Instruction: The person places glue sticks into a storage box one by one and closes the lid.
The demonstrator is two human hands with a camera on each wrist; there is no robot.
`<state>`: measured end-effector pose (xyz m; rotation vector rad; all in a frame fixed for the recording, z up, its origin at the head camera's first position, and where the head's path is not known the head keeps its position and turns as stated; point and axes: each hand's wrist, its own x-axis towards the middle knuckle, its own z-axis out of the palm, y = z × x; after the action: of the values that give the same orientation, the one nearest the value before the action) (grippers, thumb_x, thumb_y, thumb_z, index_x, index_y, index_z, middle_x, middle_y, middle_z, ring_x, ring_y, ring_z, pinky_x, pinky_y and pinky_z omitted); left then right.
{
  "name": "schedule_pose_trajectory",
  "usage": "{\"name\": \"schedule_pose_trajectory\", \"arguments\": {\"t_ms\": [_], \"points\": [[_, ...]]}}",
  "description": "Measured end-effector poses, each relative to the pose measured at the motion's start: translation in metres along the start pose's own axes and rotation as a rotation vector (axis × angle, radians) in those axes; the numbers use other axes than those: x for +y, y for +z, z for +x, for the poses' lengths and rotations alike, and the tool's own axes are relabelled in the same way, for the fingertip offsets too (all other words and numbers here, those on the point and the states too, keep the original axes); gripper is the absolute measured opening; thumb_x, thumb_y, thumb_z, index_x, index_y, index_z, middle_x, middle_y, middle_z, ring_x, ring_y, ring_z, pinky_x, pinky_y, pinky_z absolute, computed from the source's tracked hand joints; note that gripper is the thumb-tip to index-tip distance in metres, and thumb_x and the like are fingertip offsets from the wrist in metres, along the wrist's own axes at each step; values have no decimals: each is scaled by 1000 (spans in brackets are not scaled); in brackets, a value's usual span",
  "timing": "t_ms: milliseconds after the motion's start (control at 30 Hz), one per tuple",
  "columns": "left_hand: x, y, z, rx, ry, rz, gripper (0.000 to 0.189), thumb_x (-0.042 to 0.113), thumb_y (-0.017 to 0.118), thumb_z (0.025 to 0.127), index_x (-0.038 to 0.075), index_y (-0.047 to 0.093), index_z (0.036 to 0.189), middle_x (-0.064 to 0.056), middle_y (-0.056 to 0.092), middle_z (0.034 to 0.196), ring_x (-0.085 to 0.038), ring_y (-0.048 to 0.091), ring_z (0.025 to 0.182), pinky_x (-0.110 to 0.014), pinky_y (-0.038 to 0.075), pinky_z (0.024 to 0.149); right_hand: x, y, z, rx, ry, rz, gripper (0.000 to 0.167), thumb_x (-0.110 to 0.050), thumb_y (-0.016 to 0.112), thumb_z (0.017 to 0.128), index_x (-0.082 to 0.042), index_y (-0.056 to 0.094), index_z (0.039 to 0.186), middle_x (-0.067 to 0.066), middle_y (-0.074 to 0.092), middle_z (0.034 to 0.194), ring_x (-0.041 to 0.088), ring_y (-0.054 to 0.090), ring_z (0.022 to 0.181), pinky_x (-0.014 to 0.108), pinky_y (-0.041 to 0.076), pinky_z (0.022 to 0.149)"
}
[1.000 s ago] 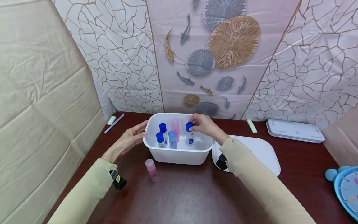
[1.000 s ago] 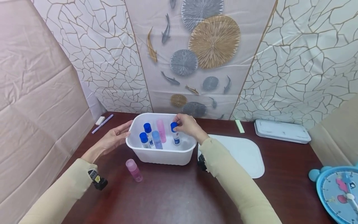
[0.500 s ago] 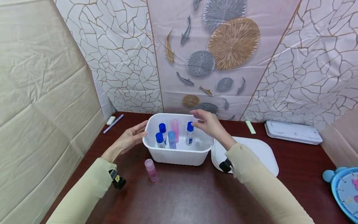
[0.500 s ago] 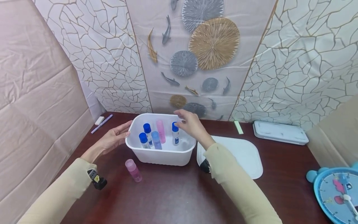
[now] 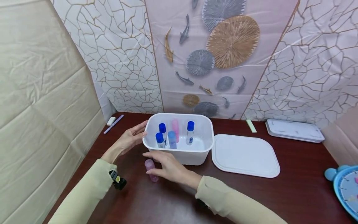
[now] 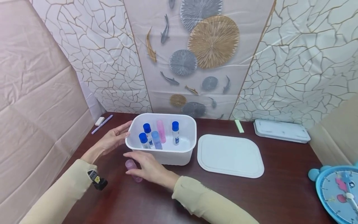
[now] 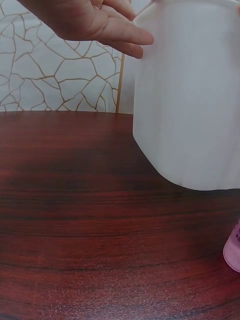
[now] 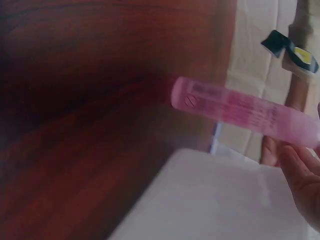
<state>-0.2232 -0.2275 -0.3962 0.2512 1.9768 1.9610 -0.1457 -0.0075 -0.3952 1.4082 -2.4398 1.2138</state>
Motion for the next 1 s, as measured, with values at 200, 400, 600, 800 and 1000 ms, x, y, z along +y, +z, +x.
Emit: {"name": "schedule_pose_trajectory", "arguments": {"t_ms": [200, 400, 600, 800, 1000], "points": [[-2, 0, 0, -2, 9, -6, 62, 14, 56, 95, 11, 26, 149, -13, 30, 152, -32, 37, 135, -39, 44, 100, 3, 10, 2, -59, 117, 180, 36, -13, 71, 84, -5, 62, 118, 6, 68, 101, 8, 58, 85, 23, 53, 83], [1, 0, 1, -13, 17, -26, 62, 12, 54, 96, 10, 24, 150, -12, 28, 153, -27, 38, 134, -38, 44, 101, -4, -36, 4, 19, 190, 476, 31, -5, 71, 82, 2, 61, 111, 17, 69, 99, 6, 64, 84, 26, 56, 79], [3, 0, 1, -8, 6, -28, 63, 13, 55, 95, 12, 24, 150, -12, 27, 154, -28, 34, 136, -32, 47, 97, 4, -118, 9, 234, 200, 656, 30, 1, 66, 85, 8, 56, 112, 14, 69, 106, 15, 68, 91, 24, 56, 73], [2, -1, 0, 11, -14, -21, 64, 15, 57, 95, 13, 25, 150, -10, 28, 154, -29, 34, 137, -33, 46, 98, 46, -140, 5, 239, 274, 653, 28, 2, 62, 87, 8, 54, 113, 6, 70, 105, 13, 67, 95, 26, 55, 82], [1, 0, -1, 12, -24, -32, 65, 15, 57, 94, 13, 25, 150, -10, 28, 154, -28, 34, 137, -33, 46, 98, 82, -127, 3, 10, 386, 574, 28, 6, 61, 86, 12, 54, 113, 28, 60, 115, 9, 63, 90, 21, 54, 80]]}}
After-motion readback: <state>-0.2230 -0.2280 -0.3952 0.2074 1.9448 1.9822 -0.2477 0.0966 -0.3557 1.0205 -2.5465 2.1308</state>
